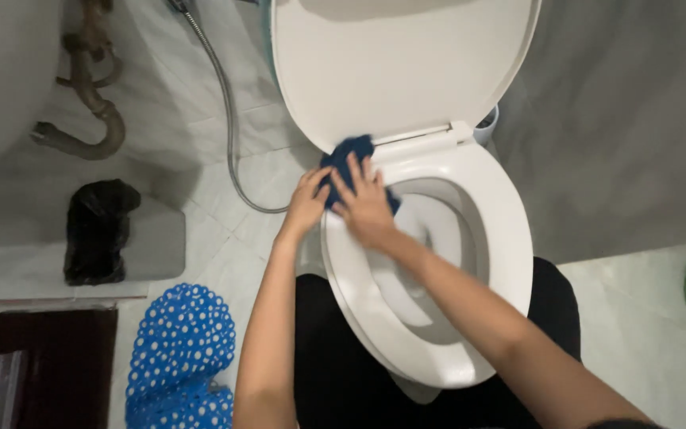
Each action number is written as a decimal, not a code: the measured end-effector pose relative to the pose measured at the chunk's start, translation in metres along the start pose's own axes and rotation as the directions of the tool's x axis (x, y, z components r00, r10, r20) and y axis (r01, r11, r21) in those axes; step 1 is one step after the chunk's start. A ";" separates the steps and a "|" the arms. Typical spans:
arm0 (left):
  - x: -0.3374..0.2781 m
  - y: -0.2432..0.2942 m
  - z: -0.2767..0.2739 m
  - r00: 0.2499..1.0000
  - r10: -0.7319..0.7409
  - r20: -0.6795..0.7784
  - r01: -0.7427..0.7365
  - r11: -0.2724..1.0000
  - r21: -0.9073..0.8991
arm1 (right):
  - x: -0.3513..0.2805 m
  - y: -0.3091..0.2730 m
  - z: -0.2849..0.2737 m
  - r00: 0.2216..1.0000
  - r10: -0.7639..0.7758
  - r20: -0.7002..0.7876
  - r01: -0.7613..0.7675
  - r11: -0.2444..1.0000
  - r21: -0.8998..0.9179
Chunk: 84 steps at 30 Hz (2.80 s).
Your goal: The person cleans a white toilet using a dark blue cloth, wiping the tank, seat, and rim. They then move to the sink to rinse the cloth and a green scoop under running water. The person proceeds to wipe the tiled walls and floor with the damp cloth before returning to the sink to mix a cleaning powder into the scoop.
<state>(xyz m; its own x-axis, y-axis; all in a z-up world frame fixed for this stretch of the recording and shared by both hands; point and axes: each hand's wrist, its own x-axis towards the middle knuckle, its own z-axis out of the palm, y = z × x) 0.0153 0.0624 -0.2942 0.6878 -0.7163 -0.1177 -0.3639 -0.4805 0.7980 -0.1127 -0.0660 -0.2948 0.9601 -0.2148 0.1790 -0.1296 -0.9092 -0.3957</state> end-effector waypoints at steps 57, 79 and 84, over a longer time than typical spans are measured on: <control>-0.083 0.210 0.221 0.685 0.588 0.429 -0.572 0.800 -0.184 | -0.265 0.074 -0.166 0.917 0.398 0.019 -0.397 0.918 -0.019; -0.175 0.199 0.169 0.676 0.646 0.355 -0.543 0.762 -0.353 | -0.346 0.066 -0.154 0.993 -0.012 0.116 -0.008 0.986 0.165; -0.239 0.168 0.122 0.858 0.274 0.435 -0.313 0.950 0.019 | -0.272 0.013 -0.158 0.893 -0.406 0.195 0.326 0.882 0.341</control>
<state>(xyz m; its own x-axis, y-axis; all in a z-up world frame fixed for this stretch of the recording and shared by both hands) -0.2867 0.0912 -0.2044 0.2172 -0.9661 -0.1394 -0.5724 -0.2417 0.7835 -0.4144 -0.0755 -0.2062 0.9583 0.2464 0.1450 0.2833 -0.7498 -0.5979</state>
